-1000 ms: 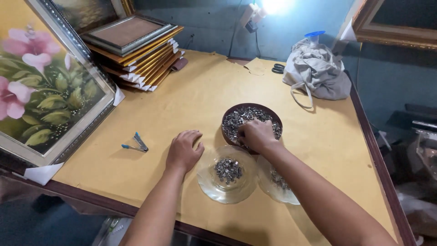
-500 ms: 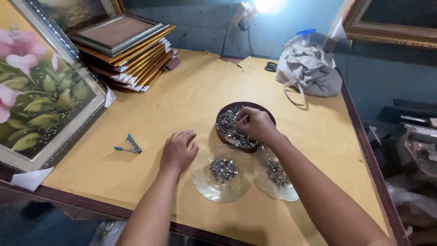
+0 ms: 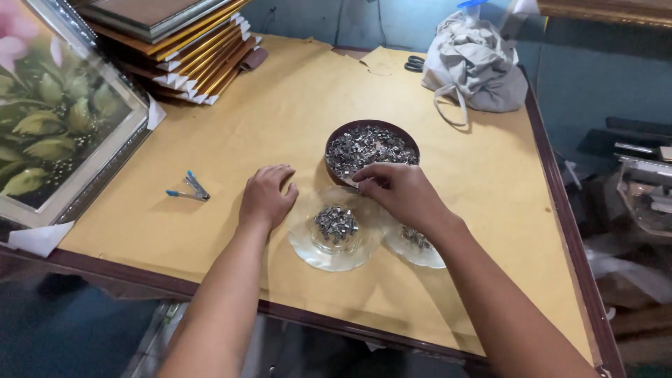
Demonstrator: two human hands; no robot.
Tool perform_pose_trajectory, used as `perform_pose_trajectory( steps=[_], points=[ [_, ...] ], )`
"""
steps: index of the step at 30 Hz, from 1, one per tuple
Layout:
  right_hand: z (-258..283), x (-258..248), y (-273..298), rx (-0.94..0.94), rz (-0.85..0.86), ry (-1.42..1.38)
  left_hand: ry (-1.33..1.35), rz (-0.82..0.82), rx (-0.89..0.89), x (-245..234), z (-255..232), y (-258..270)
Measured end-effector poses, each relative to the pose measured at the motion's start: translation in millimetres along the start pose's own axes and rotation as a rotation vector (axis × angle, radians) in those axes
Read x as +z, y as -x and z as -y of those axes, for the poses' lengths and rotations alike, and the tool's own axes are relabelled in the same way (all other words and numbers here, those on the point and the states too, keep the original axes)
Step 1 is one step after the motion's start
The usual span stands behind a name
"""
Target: Sorting small metal components from a large bowl into two smaller glass bowls.
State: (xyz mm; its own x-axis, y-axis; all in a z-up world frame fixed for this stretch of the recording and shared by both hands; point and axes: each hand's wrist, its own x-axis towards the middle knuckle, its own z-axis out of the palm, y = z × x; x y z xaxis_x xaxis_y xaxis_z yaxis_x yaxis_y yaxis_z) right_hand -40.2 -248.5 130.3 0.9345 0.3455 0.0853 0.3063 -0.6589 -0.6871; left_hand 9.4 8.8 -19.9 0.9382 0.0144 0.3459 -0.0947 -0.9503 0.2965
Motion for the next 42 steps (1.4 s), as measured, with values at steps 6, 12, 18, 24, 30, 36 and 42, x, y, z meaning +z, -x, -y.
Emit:
perform_pose_trajectory(
  steps=[6,12,18,24,30,36,42],
  points=[
    [-2.0,-3.6,-6.5,0.033,0.01,-0.007,0.001,-0.018,0.003,-1.2,-1.4,0.4],
    [-49.6,-3.9,-48.8,0.124,0.008,0.225,0.009,0.036,-0.022,-12.3,-9.1,2.1],
    [-131.4,39.6,-114.5,0.167,0.126,0.872,-0.006,0.023,-0.032,-12.5,-10.2,1.2],
    [-95.3,38.4,-126.3,0.072,0.168,0.33,-0.01,0.013,-0.03,-12.1,-10.9,0.7],
    [-86.9,-7.5,-127.7,0.251,-0.032,-0.101,0.002,0.041,-0.037,-15.3,-10.9,0.2],
    [-138.4,8.2,-136.8,0.058,-0.013,0.461,0.01,0.051,-0.036,-18.2,-13.4,0.2],
    [-114.1,12.1,-106.7,-0.121,0.119,0.742,0.013,0.05,-0.039,-19.2,-13.8,0.7]
  ],
)
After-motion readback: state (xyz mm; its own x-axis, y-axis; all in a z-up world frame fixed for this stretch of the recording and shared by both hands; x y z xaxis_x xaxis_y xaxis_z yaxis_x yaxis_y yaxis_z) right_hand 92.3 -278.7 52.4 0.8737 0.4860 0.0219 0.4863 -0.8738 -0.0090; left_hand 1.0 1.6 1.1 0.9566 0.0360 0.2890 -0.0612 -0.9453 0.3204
